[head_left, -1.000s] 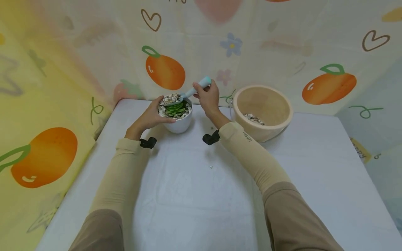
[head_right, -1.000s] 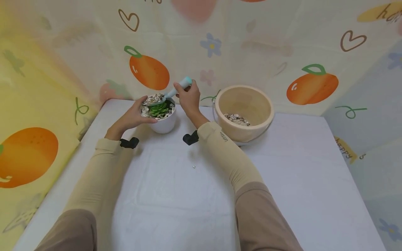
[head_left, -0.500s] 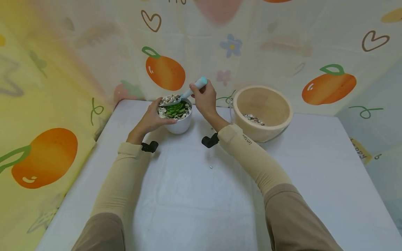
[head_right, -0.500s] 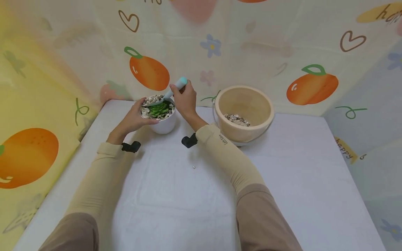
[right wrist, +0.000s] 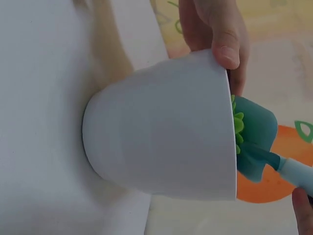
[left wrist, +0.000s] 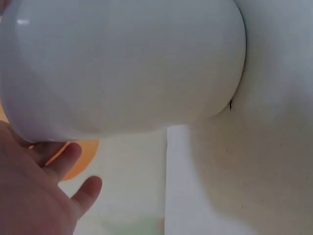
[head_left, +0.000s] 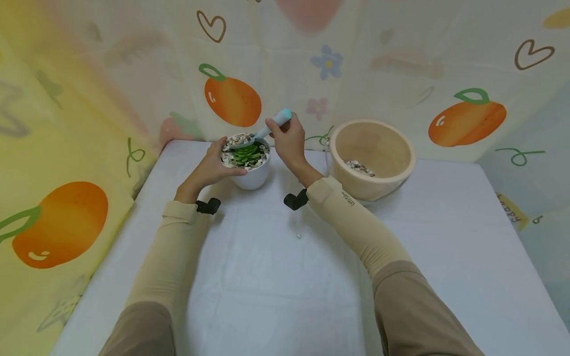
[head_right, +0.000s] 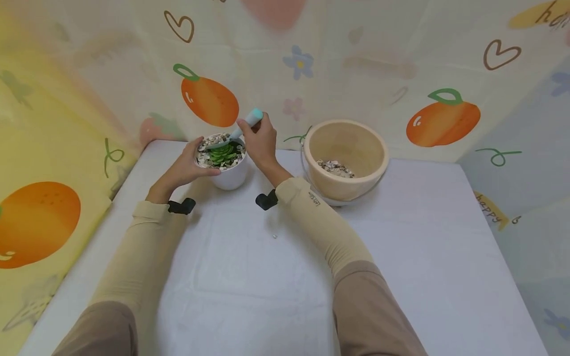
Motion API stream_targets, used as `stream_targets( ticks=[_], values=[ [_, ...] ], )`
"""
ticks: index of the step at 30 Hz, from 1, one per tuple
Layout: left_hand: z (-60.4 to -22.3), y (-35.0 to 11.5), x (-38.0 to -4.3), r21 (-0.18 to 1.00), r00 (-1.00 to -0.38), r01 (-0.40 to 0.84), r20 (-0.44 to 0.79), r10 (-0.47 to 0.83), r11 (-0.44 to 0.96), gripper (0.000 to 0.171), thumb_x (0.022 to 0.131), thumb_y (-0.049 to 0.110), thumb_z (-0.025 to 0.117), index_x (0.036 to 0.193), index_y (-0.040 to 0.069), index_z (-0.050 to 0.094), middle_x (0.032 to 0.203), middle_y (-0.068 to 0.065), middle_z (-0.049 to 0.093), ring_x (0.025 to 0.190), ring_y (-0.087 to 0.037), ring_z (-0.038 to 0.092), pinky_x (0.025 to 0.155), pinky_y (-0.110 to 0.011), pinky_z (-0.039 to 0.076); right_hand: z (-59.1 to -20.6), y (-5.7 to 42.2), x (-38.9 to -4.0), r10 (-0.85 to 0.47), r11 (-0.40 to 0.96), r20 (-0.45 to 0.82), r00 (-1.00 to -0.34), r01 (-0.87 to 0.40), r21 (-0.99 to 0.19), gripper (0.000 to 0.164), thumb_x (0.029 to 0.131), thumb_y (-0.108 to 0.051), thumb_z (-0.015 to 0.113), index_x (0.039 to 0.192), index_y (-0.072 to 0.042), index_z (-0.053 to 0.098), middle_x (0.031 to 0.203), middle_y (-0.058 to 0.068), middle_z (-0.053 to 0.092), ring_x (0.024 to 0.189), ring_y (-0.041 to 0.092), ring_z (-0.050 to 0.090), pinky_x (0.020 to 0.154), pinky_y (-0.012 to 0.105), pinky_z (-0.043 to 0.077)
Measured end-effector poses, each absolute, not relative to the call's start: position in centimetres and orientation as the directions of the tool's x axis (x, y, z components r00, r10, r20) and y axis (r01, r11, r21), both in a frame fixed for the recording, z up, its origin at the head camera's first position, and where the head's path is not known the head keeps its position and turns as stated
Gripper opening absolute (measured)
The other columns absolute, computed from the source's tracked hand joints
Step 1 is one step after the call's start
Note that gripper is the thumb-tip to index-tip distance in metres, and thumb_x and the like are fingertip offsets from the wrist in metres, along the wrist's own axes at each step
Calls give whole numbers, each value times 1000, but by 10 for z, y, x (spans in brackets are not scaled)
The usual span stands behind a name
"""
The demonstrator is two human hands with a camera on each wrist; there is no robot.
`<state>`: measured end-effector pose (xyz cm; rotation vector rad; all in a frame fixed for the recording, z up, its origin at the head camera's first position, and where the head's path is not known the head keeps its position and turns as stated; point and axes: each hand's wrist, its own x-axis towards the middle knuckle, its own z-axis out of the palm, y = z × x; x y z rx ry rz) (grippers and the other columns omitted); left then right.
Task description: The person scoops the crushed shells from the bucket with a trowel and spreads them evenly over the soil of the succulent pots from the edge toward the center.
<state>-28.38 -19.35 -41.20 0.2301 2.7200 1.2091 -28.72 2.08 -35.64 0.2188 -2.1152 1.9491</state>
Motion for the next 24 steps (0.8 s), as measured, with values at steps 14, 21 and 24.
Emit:
stream_targets(
  ticks=[14,21,24],
  values=[
    [-422,-188,-283,805,-986,108,10,168,583,115,60,48,79,146,14,9,148,-12,17,135,-28,22,110,-49,20,-339,20,-268,63,103,303,-951,-296,-950,26,86,-18,60,101,3,53,94,18,62,91,30,62,79,35,53],
    [-426,-185,-279,771,-994,82,18,107,631,118,58,58,76,146,16,9,148,-11,18,135,-29,22,108,-52,21,-362,15,-281,89,186,386,-918,-365,-912,32,85,-31,61,100,-5,53,87,10,63,80,19,64,71,21,52],
    [-422,-186,-277,747,-995,74,11,98,661,118,59,60,74,146,17,7,149,-11,17,135,-30,20,106,-56,20,-362,13,-281,87,219,416,-905,-390,-894,30,85,-32,61,99,-6,53,86,10,63,78,15,63,70,19,52]
  ],
)
